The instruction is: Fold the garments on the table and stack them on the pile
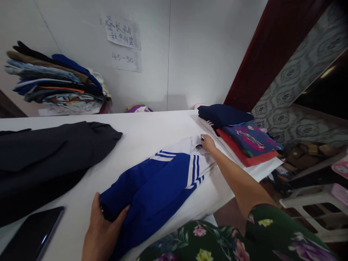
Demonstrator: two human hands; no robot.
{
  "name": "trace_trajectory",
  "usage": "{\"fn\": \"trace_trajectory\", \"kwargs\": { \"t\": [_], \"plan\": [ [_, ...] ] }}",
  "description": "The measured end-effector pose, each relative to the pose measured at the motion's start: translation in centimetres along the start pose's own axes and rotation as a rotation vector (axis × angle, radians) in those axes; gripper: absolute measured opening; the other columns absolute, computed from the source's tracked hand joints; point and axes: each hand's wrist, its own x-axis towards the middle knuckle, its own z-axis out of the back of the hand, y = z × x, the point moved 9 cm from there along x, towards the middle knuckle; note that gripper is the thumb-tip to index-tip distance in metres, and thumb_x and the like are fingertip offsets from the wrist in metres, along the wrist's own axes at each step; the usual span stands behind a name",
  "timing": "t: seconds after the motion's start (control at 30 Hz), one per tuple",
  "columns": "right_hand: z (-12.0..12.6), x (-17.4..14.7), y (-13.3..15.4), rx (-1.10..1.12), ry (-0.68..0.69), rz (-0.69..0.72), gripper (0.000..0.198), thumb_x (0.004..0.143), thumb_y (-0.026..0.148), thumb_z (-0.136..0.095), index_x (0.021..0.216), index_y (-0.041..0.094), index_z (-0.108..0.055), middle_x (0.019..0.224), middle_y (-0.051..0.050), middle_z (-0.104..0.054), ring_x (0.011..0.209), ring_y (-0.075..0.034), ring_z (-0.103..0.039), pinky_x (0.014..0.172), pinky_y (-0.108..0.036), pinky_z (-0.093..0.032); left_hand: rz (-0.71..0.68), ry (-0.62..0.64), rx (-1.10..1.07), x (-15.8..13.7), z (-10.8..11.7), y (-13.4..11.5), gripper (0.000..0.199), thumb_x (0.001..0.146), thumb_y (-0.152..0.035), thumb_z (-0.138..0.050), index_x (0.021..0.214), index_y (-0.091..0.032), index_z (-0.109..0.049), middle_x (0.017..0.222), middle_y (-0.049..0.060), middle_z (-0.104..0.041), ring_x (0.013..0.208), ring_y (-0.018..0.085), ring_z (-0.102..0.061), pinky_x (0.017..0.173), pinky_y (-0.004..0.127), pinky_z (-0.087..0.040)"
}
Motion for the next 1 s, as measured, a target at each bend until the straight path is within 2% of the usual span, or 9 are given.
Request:
{"fn": "trace_trajectory", "kwargs": {
  "t": [0.1,0.2,0.27,0.37,0.5,0.57,0.7,0.87,1.0],
  "plan": [
    [0.0,-1.4,4.2,0.028,-0.050,0.242,0.046,0.090,0.024,-0.046,0.136,0.020,-0.051,0.149,-0.008,-0.041,0.138,-0.022,-0.034,0.113,-0.038,-0.027,0.031,0.014,-0.005,0.6,-0.3,0.8,0.102,0.071,-0.069,-0.055,0.152,-0.029,-0.007,0.150,0.014,-0.038,0.127,0.039,-0.048,0.100,0.053,-0.043],
    [-2.7,-3.0,6.7,0.001,0.091,0.381,0.050,0.093,0.034,-0.046,0.140,0.020,-0.045,0.154,-0.011,-0.032,0.143,-0.026,-0.023,0.114,-0.048,-0.021,0.011,0.026,-0.010,1.1,-0.6,1.3,0.104,0.071,-0.067,-0.057,0.152,-0.027,-0.005,0.150,0.014,-0.038,0.130,0.037,-0.046,0.103,0.050,-0.042],
    [-4.9,-3.6,6.6,-0.030,0.219,0.344,0.053,0.095,0.039,-0.042,0.143,0.018,-0.041,0.155,-0.013,-0.029,0.144,-0.029,-0.021,0.113,-0.052,-0.020,-0.005,0.019,-0.010,1.1,-0.6,1.4,0.103,0.072,-0.067,-0.056,0.152,-0.027,-0.005,0.151,0.014,-0.036,0.132,0.036,-0.044,0.104,0.049,-0.041],
    [-6.2,-3.7,6.0,-0.033,0.278,0.306,0.054,0.097,0.041,-0.037,0.144,0.017,-0.038,0.155,-0.014,-0.027,0.144,-0.029,-0.022,0.112,-0.052,-0.019,0.013,0.022,-0.013,1.0,-0.6,1.5,0.103,0.072,-0.068,-0.056,0.152,-0.027,-0.006,0.151,0.014,-0.036,0.130,0.037,-0.045,0.103,0.050,-0.042],
    [-5.8,-2.8,5.7,-0.002,0.286,0.281,0.050,0.095,0.043,-0.042,0.141,0.023,-0.044,0.153,-0.010,-0.033,0.142,-0.026,-0.027,0.113,-0.048,-0.022,-0.005,0.021,-0.032,1.0,-0.6,1.4,0.105,0.070,-0.068,-0.056,0.152,-0.027,-0.006,0.151,0.014,-0.037,0.130,0.036,-0.045,0.103,0.049,-0.042],
    [-5.2,-2.3,5.8,0.007,0.256,0.261,0.051,0.096,0.044,-0.038,0.142,0.024,-0.042,0.154,-0.010,-0.031,0.143,-0.024,-0.025,0.113,-0.045,-0.023,-0.022,0.010,-0.037,1.2,-0.6,1.3,0.104,0.070,-0.068,-0.057,0.152,-0.026,-0.007,0.151,0.013,-0.036,0.132,0.036,-0.043,0.104,0.049,-0.041],
    [-5.3,-2.4,6.1,0.019,0.270,0.244,0.056,0.097,0.048,-0.035,0.146,0.022,-0.035,0.157,-0.012,-0.023,0.146,-0.027,-0.016,0.114,-0.051,-0.018,-0.030,0.009,-0.038,1.3,-0.7,1.5,0.104,0.071,-0.067,-0.056,0.152,-0.026,-0.006,0.152,0.014,-0.034,0.133,0.036,-0.041,0.105,0.050,-0.040],
    [-5.6,-3.1,6.5,0.026,0.333,0.228,0.056,0.095,0.047,-0.042,0.144,0.020,-0.040,0.156,-0.014,-0.026,0.145,-0.030,-0.019,0.113,-0.054,-0.016,-0.026,0.015,-0.044,1.1,-0.7,1.5,0.103,0.072,-0.064,-0.059,0.152,-0.026,-0.006,0.153,0.014,-0.033,0.133,0.035,-0.042,0.106,0.049,-0.039],
    [-4.2,-3.7,8.8,0.087,0.263,0.259,0.053,0.097,0.047,-0.036,0.144,0.024,-0.040,0.157,-0.011,-0.024,0.146,-0.027,-0.015,0.114,-0.054,-0.015,-0.036,-0.006,-0.089,1.2,-0.5,1.2,0.100,0.072,-0.057,-0.061,0.152,-0.024,-0.011,0.151,0.011,-0.036,0.134,0.033,-0.041,0.109,0.045,-0.037]
  ]
}}
